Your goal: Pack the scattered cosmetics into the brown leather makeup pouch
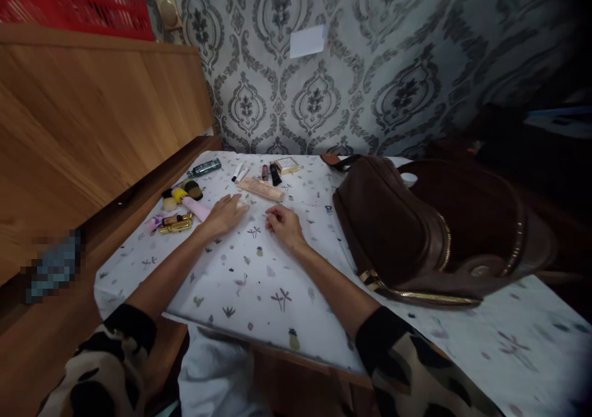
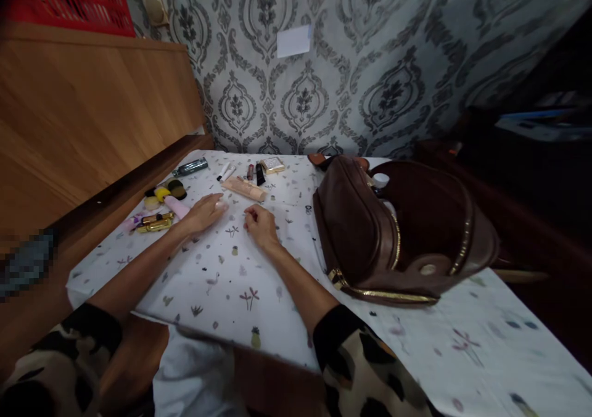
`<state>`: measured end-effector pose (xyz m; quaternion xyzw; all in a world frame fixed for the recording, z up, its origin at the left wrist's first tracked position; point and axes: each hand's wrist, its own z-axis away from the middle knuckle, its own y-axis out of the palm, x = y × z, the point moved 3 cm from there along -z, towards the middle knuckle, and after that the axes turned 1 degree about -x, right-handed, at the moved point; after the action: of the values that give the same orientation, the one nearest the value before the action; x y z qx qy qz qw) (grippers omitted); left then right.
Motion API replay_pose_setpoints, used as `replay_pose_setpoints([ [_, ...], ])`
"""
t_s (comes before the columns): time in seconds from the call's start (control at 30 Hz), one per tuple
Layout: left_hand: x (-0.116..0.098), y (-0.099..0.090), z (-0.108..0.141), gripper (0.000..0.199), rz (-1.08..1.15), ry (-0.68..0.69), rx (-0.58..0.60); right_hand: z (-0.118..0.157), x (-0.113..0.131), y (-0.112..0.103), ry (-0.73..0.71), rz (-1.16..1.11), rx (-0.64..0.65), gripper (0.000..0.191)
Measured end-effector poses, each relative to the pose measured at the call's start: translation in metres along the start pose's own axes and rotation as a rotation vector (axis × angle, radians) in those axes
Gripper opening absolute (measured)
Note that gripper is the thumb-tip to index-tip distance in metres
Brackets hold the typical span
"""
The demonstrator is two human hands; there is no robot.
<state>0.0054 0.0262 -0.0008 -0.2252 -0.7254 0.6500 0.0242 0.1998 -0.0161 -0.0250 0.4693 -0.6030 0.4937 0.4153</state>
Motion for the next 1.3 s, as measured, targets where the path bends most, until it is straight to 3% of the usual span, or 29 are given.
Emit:
replay_pose_setpoints([
  [0.13,-0.015,-0.006,0.019,0.063,0.065,0.134,0.059,0.003,0.005,-0.001,0.003,0.031,0.006,0.015],
  [0.27,-0.043,-0.013,0.023,0.067,0.172,0.189,0.057,0.013,0.013,-0.006,-0.048,0.065,0.054,0.018],
  [0.47,-0.087,0.001,0.019,0.061,0.366,0.298,-0.090,0.020,0.008,-0.018,-0.080,-0.065,0.063,0.032],
  [0.57,-0.088,0.011,0.020,0.059,0.489,0.340,-0.107,0.016,0.002,-0.021,-0.025,-0.273,0.064,0.037],
  [0.67,-0.079,0.015,0.022,0.057,0.718,0.377,-0.036,0.013,-0.001,-0.024,0.062,-0.411,0.059,0.046],
  [0.8,-0.072,0.014,0.025,0.050,0.907,0.317,0.033,0.014,0.003,-0.026,0.137,-0.493,0.088,0.053],
  [1.0,-0.078,0.010,0.030,0.039,0.795,0.350,-0.024,0.019,0.008,-0.027,0.161,-0.604,0.148,0.053],
  [1.3,-0.080,0.012,0.034,0.033,0.468,0.230,-0.061,0.017,0.004,-0.026,0.128,-0.662,0.124,0.048],
])
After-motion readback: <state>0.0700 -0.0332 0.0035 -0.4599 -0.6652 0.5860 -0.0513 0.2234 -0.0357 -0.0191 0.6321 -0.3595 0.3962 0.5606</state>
